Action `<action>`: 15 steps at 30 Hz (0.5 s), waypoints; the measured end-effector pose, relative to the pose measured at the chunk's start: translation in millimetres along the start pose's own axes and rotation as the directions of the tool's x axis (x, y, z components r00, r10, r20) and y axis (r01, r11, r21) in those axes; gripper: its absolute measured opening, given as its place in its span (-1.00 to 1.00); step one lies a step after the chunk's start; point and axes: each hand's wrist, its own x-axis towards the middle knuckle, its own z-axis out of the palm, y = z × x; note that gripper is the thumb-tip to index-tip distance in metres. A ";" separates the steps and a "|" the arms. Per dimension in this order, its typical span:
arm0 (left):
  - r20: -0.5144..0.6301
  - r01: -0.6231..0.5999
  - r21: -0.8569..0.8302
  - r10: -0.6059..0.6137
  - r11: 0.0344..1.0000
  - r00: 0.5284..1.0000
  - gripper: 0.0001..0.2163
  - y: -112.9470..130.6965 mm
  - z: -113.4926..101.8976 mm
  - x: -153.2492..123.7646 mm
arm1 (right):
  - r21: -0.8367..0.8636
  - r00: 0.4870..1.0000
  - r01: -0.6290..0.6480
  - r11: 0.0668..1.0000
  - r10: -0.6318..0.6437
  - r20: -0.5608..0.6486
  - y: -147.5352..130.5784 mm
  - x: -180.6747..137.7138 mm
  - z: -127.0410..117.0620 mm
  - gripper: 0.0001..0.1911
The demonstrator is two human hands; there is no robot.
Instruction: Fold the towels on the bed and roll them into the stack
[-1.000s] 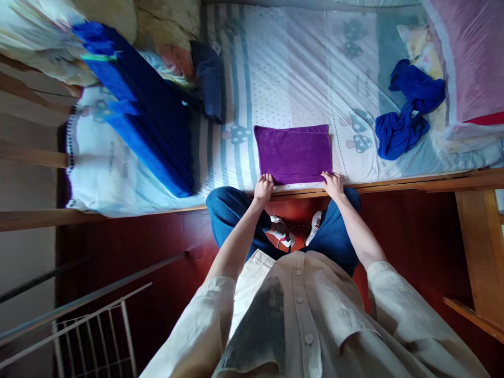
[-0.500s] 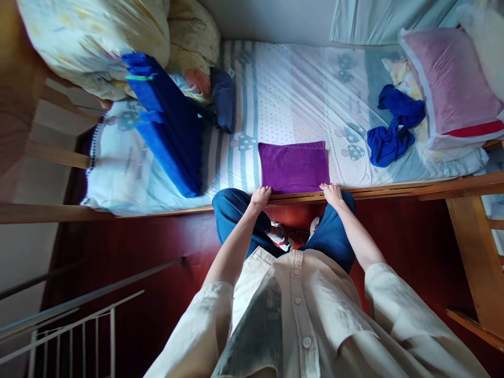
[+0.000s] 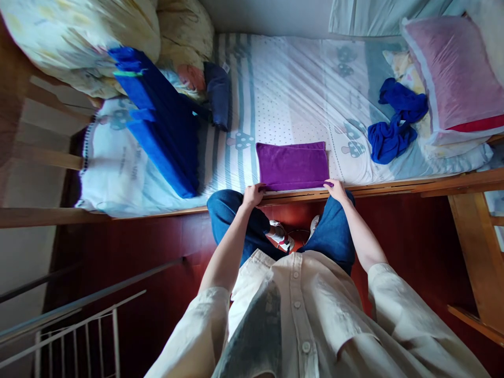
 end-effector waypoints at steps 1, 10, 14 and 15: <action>-0.026 0.031 -0.079 -0.033 0.996 0.999 -0.63 0.0 -1.3 1.3 | 0.040 0.999 -0.007 0.999 0.008 -0.031 3.2 2.5 1.2 -0.73; -0.106 0.193 -0.381 -0.250 0.904 0.962 -0.75 0.1 1.6 8.6 | 0.146 0.992 -0.028 0.989 0.046 -0.120 23.8 22.2 15.5 -0.58; -0.123 0.272 -0.314 -0.323 0.910 0.938 -0.81 -1.9 3.3 12.8 | 0.100 0.989 -0.081 0.992 0.092 -0.118 26.7 26.1 18.0 -0.59; -0.124 0.272 -0.300 -0.320 0.914 0.939 -0.81 -2.6 3.5 13.7 | 0.080 0.988 -0.094 0.992 0.103 -0.116 26.7 26.2 18.0 -0.60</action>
